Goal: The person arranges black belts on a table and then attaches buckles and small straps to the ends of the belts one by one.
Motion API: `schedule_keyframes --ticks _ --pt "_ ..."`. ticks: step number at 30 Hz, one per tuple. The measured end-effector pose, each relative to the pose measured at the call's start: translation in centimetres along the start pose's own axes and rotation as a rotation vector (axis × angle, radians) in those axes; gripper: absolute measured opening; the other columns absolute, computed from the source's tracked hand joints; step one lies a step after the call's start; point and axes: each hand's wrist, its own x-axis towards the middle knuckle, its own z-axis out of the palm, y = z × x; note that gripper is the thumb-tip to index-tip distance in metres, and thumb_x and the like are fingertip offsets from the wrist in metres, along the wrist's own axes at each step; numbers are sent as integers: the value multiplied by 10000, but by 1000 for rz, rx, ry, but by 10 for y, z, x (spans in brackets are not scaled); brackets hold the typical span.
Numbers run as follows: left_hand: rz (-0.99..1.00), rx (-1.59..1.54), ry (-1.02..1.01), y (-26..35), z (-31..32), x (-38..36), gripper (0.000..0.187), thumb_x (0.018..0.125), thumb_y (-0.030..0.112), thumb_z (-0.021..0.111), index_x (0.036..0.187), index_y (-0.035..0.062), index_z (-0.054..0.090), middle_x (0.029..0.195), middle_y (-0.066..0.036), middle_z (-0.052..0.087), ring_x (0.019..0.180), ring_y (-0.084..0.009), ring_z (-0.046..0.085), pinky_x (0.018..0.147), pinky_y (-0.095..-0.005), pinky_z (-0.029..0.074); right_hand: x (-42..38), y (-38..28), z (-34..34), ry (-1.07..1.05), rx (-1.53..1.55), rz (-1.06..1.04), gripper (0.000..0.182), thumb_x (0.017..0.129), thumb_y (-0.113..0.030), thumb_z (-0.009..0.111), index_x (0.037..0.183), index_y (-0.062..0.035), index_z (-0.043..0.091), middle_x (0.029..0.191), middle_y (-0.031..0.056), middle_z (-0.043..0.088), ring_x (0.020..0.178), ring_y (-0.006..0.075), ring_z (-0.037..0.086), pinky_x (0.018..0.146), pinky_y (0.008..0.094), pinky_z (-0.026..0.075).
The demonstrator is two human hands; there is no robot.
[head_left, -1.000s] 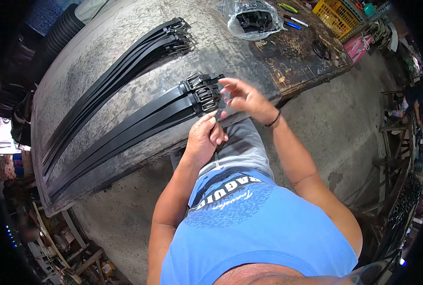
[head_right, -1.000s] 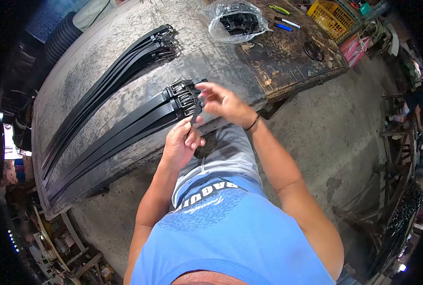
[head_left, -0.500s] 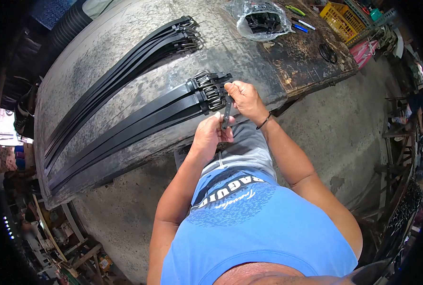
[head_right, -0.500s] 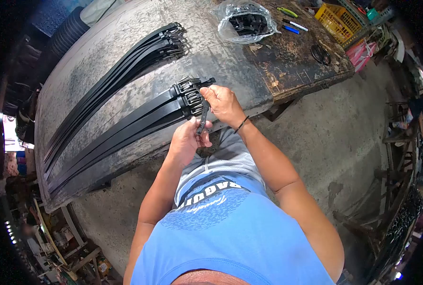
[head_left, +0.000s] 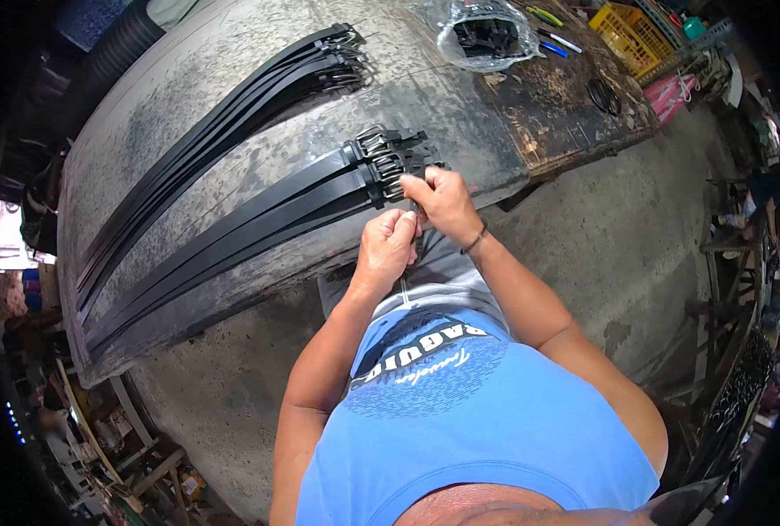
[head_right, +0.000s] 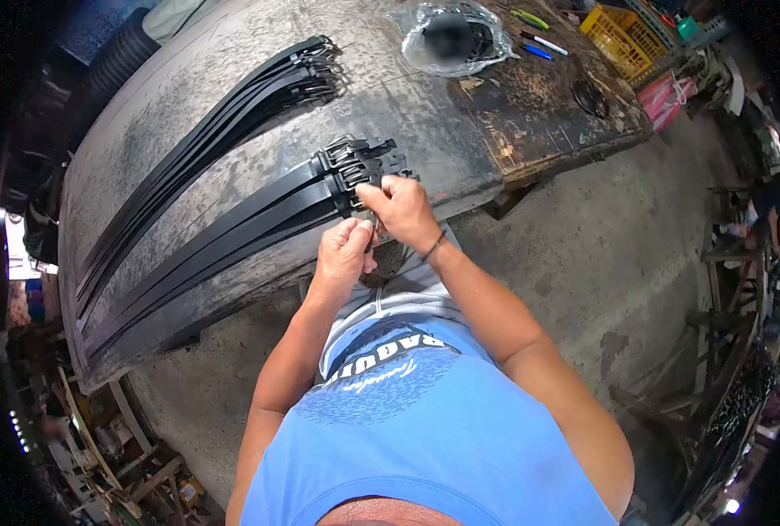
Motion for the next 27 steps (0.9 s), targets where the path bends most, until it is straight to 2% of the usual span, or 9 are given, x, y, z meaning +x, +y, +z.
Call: schedule_keyframes --ticks 6,9,12,13,17,19,22,24,27 --pt "-82 -21 -55 -4 -2 -8 271 923 232 521 743 35 566 522 -3 476 419 -82 430 443 -243 400 52 2 -44 315 330 -16 243 931 -253 572 826 -34 577 603 -4 518 443 65 511 380 219 402" --pt "-104 -48 -19 -2 -4 -8 282 921 237 520 726 37 561 508 -4 468 415 -84 430 441 -244 396 47 13 -69 140 98 -83 370 939 -398 541 793 -58 546 626 -7 517 462 58 481 408 212 390" --pt "-99 -37 -27 -4 -2 -5 285 923 235 515 721 37 559 512 -6 475 412 -87 432 445 -251 399 30 16 -57 -9 145 -17 425 926 -458 531 800 -52 559 644 -4 545 516 51 485 486 198 409" --pt "-86 -15 -41 -5 -2 -4 285 925 231 511 722 36 558 514 -7 478 410 -88 431 448 -256 401 26 16 -46 -40 209 -117 366 935 -392 555 805 -50 564 650 -15 542 562 43 488 523 196 403" --pt "-98 82 -97 -8 -2 -2 256 931 214 494 766 29 557 564 -13 508 445 -89 453 464 -251 406 6 -11 -39 -280 14 -65 196 928 -215 576 821 -51 576 644 -38 518 567 29 474 492 195 383" --pt "123 18 -179 -12 -1 3 260 956 228 479 819 21 552 623 -16 530 494 -90 475 476 -237 403 3 -15 -37 -282 -17 -85 185 924 -195 577 815 -47 571 630 -35 514 554 41 480 490 211 393" --pt "179 -56 -190 -4 2 15 292 979 270 464 844 23 542 670 -21 549 532 -91 488 484 -222 395 -4 -16 -23 -355 104 -99 195 923 -172 569 789 -31 568 626 -19 533 545 50 495 486 226 398" --pt "174 -85 -187 0 2 13 334 990 308 449 827 30 536 626 -27 543 501 -99 482 473 -226 390 -5 -16 -23 -279 227 -23 212 927 -181 563 786 -23 573 639 -8 552 539 47 501 484 222 396" --pt "-12 -24 -294 12 6 6 332 989 311 441 827 36 529 520 -32 499 435 -117 465 449 -240 387 4 -21 -33 -68 129 -38 230 927 -196 566 765 -33 575 615 -23 537 531 42 491 480 216 392"
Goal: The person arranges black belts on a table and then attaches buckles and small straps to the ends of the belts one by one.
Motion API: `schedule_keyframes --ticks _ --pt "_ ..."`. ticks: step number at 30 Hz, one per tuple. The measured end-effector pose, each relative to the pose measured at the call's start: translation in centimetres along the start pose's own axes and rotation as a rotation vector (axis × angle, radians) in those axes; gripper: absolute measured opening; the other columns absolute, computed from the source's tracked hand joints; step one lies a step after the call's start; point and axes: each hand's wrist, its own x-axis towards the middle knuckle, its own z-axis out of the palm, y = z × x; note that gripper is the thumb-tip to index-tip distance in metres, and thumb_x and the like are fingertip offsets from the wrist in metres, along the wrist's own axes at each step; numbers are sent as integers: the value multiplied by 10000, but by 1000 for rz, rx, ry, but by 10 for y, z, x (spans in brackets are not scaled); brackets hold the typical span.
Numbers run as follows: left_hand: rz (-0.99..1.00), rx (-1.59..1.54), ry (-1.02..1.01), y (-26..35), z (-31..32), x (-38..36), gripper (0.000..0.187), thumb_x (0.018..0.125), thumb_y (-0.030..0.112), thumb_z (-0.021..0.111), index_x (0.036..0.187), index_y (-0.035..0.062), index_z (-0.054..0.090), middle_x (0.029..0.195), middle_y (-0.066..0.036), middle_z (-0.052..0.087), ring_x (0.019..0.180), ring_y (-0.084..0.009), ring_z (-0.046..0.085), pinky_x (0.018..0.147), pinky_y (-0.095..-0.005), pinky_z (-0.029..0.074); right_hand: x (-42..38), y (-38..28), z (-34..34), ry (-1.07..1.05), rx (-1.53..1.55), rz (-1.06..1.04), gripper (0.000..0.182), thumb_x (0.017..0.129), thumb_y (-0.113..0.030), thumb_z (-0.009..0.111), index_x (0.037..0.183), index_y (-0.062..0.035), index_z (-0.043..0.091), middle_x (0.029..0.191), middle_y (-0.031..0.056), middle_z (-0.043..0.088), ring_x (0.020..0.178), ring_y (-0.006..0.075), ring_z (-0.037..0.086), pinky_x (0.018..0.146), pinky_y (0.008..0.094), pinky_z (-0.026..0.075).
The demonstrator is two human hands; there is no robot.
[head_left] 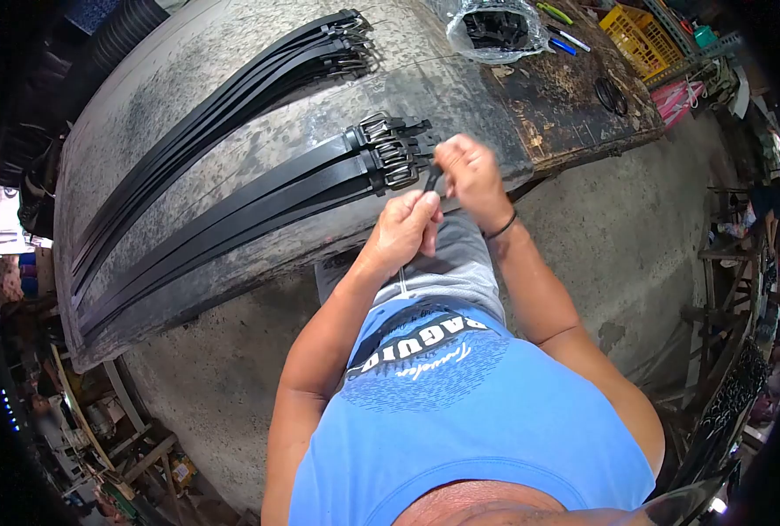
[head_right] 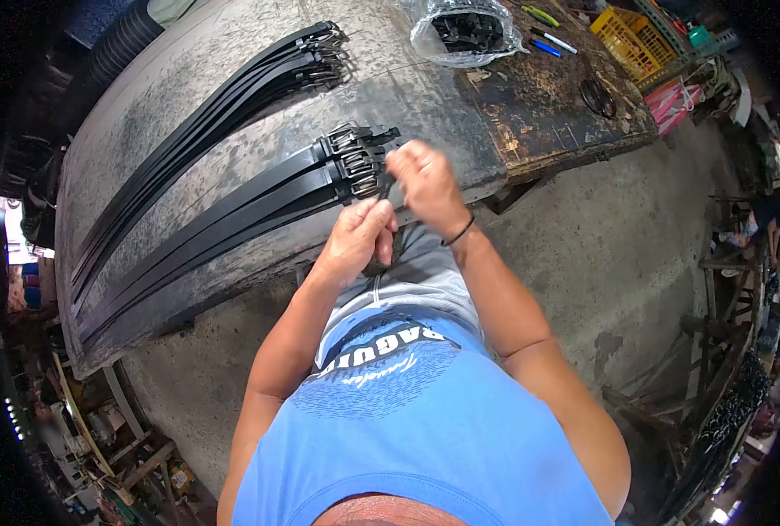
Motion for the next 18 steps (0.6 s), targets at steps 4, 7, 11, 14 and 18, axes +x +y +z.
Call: schedule_keyframes --ticks 4,7,11,14,18 --pt "-71 -71 -2 -5 7 -11 323 986 309 446 833 38 531 539 -31 509 462 -122 489 466 -252 404 7 -6 -14 170 -179 -121 230 907 -206 589 763 -26 597 566 -19 509 526 50 446 475 245 375" --pt "-58 -139 -18 -11 7 -15 311 986 299 446 848 35 536 553 -29 517 485 -121 500 484 -253 411 10 2 -14 212 -307 -213 230 890 -213 607 770 -16 599 549 12 500 531 68 418 481 279 367" --pt "-99 101 -83 -46 -8 -26 310 962 304 483 854 23 559 561 -27 539 472 -104 492 465 -234 371 20 3 -31 372 -145 -122 252 896 -210 608 707 -57 543 550 -22 515 454 39 482 412 230 383" --pt "-61 170 36 -45 -11 -33 332 944 286 522 760 14 575 554 -16 529 497 -91 483 489 -258 390 18 -7 -40 324 -121 -92 193 889 -184 613 766 -50 548 584 -15 532 481 47 512 434 216 431" --pt "174 155 180 -48 -18 -30 238 930 177 536 774 8 600 667 -18 573 635 -77 520 605 -231 425 13 -29 -59 191 -70 -36 102 887 -133 613 863 -66 539 664 21 601 546 87 586 519 230 510"
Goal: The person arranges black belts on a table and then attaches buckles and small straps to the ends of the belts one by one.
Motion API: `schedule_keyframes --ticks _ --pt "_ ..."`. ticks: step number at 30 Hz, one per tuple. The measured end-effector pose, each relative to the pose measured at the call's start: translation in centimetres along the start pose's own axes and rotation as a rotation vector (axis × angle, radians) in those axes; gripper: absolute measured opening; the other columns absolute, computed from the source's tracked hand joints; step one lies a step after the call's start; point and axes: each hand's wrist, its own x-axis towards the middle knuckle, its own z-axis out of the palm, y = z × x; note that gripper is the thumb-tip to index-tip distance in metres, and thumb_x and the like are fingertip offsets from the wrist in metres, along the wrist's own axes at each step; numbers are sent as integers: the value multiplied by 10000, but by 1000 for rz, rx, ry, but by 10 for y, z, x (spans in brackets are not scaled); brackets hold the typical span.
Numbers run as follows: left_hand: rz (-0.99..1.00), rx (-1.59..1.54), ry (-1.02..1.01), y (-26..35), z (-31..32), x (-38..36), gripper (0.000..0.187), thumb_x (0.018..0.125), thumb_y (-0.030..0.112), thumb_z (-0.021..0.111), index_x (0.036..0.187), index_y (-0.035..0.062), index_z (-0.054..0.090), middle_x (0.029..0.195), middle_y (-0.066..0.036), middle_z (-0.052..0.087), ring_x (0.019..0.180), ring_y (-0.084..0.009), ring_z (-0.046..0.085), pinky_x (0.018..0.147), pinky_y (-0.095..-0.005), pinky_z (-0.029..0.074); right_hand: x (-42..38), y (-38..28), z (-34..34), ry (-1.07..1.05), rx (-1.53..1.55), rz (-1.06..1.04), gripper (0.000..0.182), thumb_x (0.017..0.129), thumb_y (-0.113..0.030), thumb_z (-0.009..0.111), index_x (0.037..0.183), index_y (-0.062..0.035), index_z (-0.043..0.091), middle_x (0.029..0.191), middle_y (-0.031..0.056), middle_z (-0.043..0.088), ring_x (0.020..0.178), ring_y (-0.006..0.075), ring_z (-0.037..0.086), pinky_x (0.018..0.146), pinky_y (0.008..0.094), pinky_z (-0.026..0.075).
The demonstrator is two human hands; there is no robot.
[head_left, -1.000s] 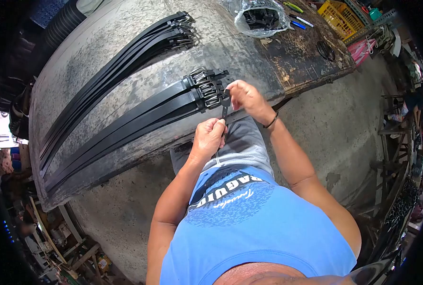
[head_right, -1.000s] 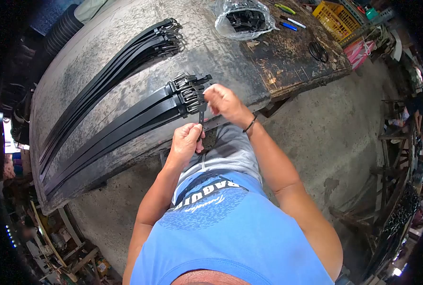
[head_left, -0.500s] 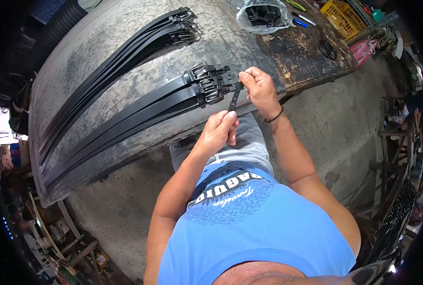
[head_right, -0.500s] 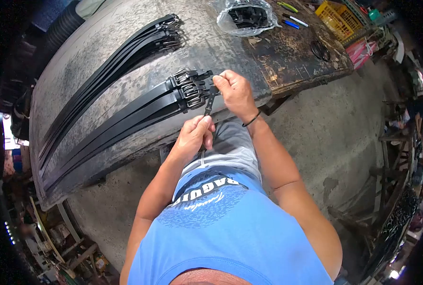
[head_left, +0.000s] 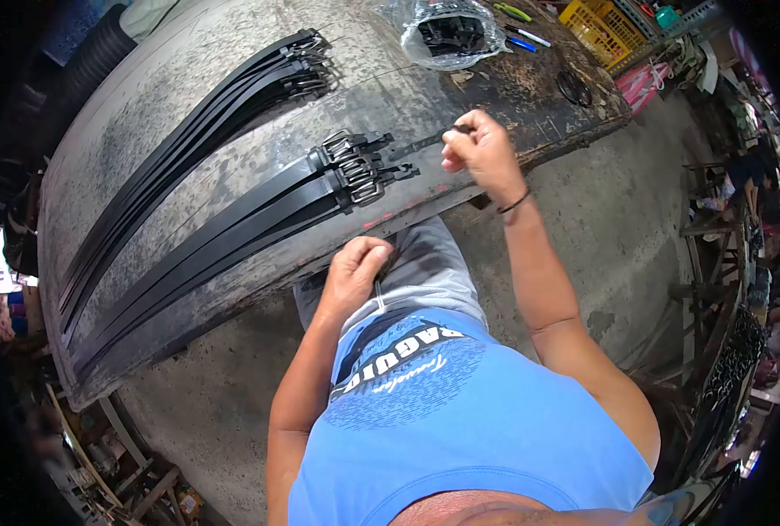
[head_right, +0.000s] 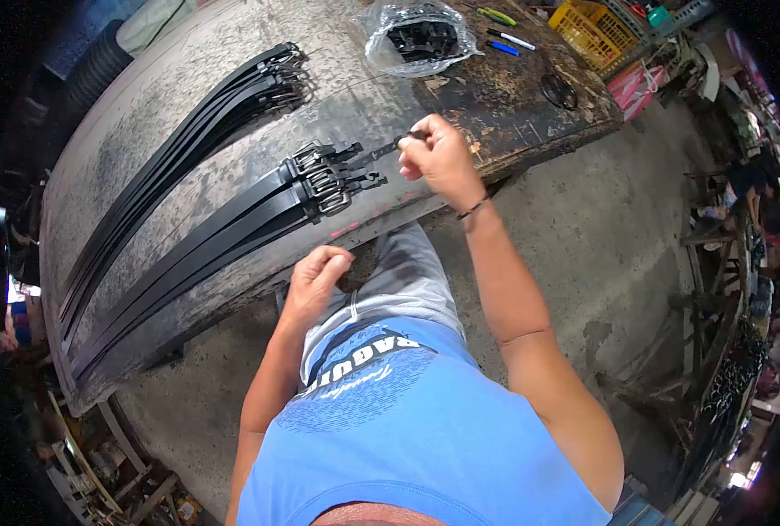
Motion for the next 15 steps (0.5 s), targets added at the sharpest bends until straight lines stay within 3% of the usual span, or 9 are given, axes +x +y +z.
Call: schedule_keyframes --ticks 3,5,6,7,9,11,13,14,15 --pt "-18 21 -16 4 -19 -8 264 945 199 520 769 14 590 690 -23 585 616 -79 509 592 -234 424 -13 -53 -47 -8 26 -38 96 886 -94 597 930 -33 538 751 100 662 618 149 651 577 275 552" --pt "-146 -13 12 -7 -34 -10 295 956 232 521 762 18 580 691 -22 582 606 -73 506 580 -228 419 -31 -78 -84 50 221 -229 75 911 -98 566 937 -33 539 764 116 662 662 213 661 625 319 549" --pt "17 -94 73 -12 -29 -8 297 960 237 523 772 16 587 679 -18 573 608 -68 507 579 -223 417 -34 -75 -110 -69 346 -412 64 916 -103 554 942 -46 538 747 101 650 665 217 640 644 348 525" --pt "15 -98 69 -12 -25 -6 297 960 237 523 772 16 587 679 -18 573 608 -68 507 579 -223 417 -33 -59 -131 -66 341 -410 64 916 -103 554 942 -46 538 747 101 650 665 217 640 644 348 525" --pt "16 -101 142 -9 -23 -1 269 957 204 521 788 8 593 684 -19 571 626 -71 517 584 -227 423 -31 -24 -143 91 112 -228 78 919 -135 556 889 -66 535 689 63 596 612 180 593 609 321 509" --pt "29 -89 101 -1 -26 -4 257 951 186 530 778 10 602 700 -21 576 647 -77 521 597 -226 426 -29 14 -114 239 -104 -48 122 923 -168 557 836 -86 532 630 25 541 559 143 547 573 294 493" --pt "22 165 74 7 -29 -3 255 934 173 551 748 4 593 709 -34 582 649 -92 514 598 -247 428 -58 47 -154 353 -322 116 175 927 -200 559 782 -106 529 572 -12 486 505 105 501 537 267 477" --pt "173 287 162 2 -26 0 244 903 171 590 735 -6 579 677 -60 561 615 -129 502 586 -282 424 -53 68 -165 410 -429 211 203 929 -217 559 756 -116 528 542 -31 458 479 87 478 519 253 469" --pt "146 299 153 2 -23 -3 244 903 171 590 735 -6 579 677 -60 561 615 -129 502 586 -282 424 -59 34 -156 466 -187 119 201 937 -229 549 777 -109 537 521 -39 437 433 64 439 465 215 440"
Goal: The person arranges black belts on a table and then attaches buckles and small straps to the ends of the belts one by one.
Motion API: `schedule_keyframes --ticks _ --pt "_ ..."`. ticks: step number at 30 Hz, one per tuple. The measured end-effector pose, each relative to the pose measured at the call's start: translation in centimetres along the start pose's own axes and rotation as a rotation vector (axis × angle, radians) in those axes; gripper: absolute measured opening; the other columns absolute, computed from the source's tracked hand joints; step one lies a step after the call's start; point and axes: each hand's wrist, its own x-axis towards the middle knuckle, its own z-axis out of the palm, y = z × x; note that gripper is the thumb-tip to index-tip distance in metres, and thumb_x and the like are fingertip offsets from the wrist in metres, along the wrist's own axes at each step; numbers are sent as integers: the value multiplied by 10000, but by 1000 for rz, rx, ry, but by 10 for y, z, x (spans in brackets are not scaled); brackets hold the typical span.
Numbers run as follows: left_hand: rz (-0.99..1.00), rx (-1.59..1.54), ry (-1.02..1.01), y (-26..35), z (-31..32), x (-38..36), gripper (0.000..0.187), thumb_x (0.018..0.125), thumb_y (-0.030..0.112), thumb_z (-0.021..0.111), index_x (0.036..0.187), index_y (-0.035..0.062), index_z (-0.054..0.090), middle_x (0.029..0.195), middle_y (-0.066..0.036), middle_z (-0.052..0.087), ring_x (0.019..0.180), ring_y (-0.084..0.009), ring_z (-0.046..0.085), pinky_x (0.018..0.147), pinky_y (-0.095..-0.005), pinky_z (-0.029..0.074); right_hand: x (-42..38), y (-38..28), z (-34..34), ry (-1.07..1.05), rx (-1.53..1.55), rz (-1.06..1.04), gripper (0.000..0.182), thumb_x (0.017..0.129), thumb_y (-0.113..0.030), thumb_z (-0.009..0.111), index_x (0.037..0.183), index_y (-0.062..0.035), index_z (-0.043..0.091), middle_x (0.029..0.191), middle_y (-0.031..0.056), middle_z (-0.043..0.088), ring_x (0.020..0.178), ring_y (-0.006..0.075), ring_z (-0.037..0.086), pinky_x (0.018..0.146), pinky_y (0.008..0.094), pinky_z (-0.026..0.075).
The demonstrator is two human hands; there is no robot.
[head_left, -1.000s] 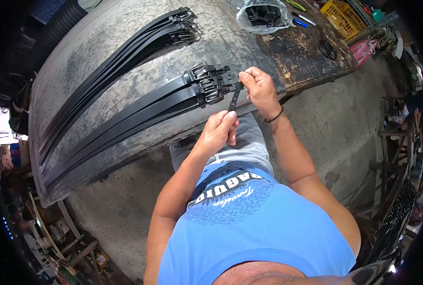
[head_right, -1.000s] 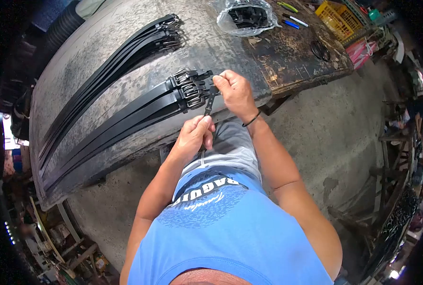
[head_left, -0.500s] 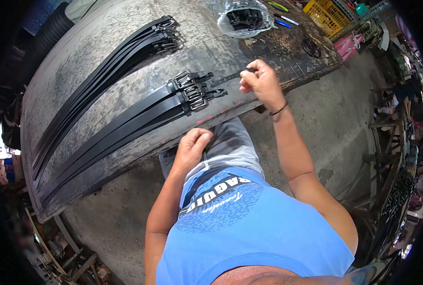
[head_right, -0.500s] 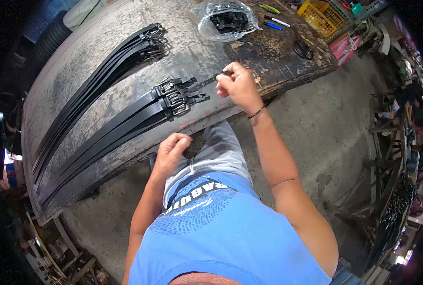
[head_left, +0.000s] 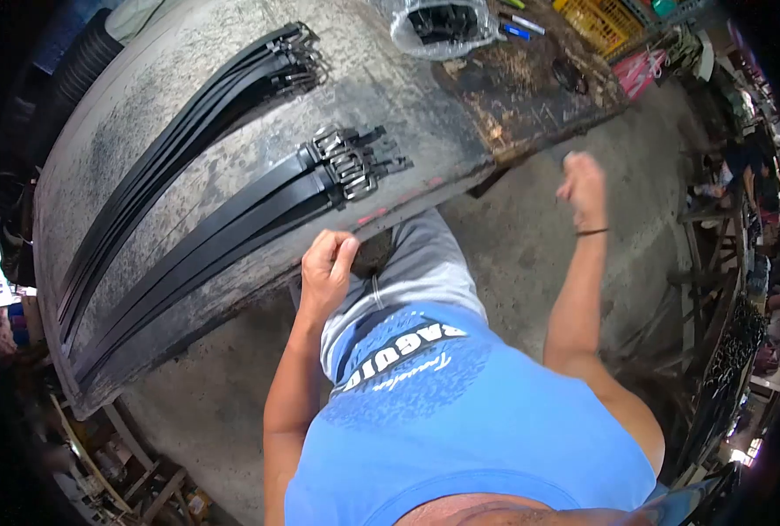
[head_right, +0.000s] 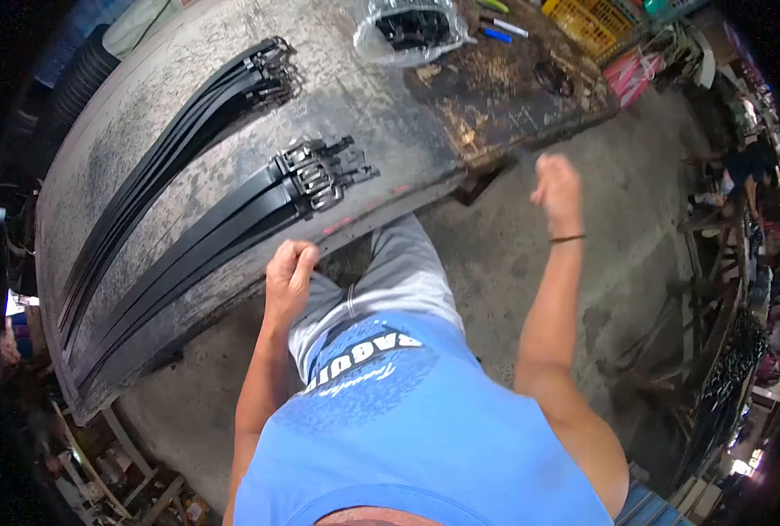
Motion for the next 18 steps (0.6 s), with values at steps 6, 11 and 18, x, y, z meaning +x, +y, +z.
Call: schedule_keyframes --ticks 6,11,18 --pt "454 257 -175 13 38 35 135 803 113 682 836 1 615 900 -145 613 864 -259 597 752 -347 473 -1 -68 -10 -551 928 -540 172 956 -221 516 842 -94 535 598 9 492 547 141 501 623 363 478" --pt "825 747 -139 18 81 50 317 737 204 719 1001 39 662 1213 -209 524 1179 -346 488 983 -453 386 -1 -1 15 -152 294 -137 202 952 -217 527 806 -78 523 621 -4 490 552 105 477 587 314 469" --pt "547 263 -356 33 50 53 302 812 263 687 671 41 538 642 -143 563 607 -349 573 543 -423 454 24 6 54 -71 57 -397 174 959 -192 522 860 -49 527 678 -7 536 601 67 513 598 233 473"
